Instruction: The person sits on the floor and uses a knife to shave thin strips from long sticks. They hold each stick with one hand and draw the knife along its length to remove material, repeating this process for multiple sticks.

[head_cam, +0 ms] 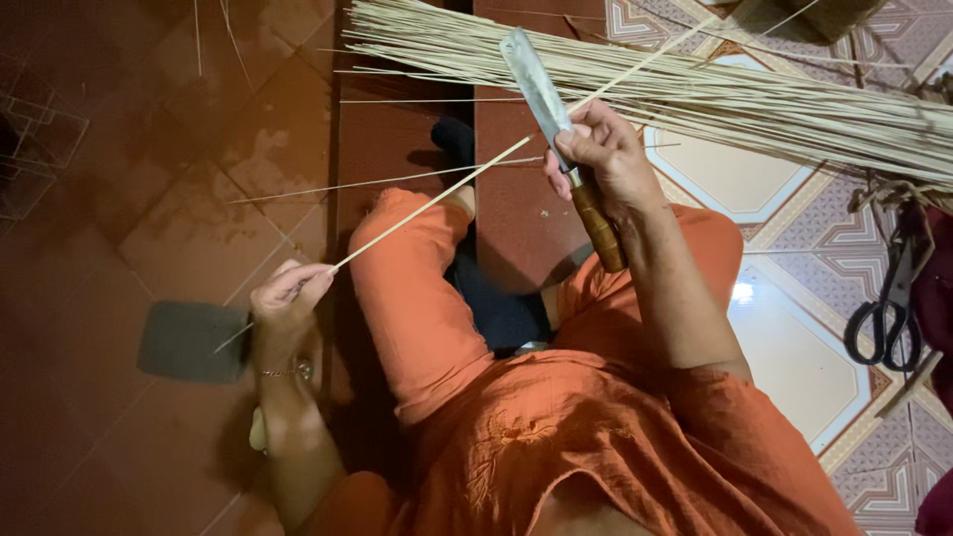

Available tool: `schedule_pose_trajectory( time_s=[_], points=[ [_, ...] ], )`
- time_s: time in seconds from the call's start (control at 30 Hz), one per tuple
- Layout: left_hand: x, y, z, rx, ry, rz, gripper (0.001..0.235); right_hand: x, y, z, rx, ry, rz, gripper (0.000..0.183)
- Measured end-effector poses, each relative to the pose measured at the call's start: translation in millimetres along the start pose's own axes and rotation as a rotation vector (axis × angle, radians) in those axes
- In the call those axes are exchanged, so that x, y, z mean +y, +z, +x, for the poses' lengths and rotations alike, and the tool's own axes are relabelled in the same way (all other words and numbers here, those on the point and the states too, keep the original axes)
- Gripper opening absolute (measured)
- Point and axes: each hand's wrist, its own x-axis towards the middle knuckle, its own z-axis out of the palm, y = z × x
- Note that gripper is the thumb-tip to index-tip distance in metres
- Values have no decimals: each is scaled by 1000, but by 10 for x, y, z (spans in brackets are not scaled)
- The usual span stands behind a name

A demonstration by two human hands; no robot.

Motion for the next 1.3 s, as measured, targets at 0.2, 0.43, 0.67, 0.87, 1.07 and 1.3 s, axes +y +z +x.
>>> schedule_pose_trajectory(
  time_s=[0.2, 0.43, 0.67, 0.87, 1.07, 1.3],
  points=[
    [-170, 71, 98, -154, -73, -61, 17, 86, -6, -25, 21, -20, 17, 9],
    [194, 1075, 417, -286, 89, -104, 23, 354, 365, -148, -85, 89, -37, 15],
    [418, 1465, 564, -244, 108, -173, 9, 343, 380, -204, -126, 168, -3, 20],
    [417, 1210, 491, -284, 130, -88, 11, 237, 180, -163, -85, 153, 42, 16],
    [414, 1032, 374, -249, 111, -116, 11, 170, 69, -128, -38, 97, 27, 15],
    [312, 958, 308, -268, 83, -70, 10, 95, -280, -105, -67, 23, -2, 11]
  ],
)
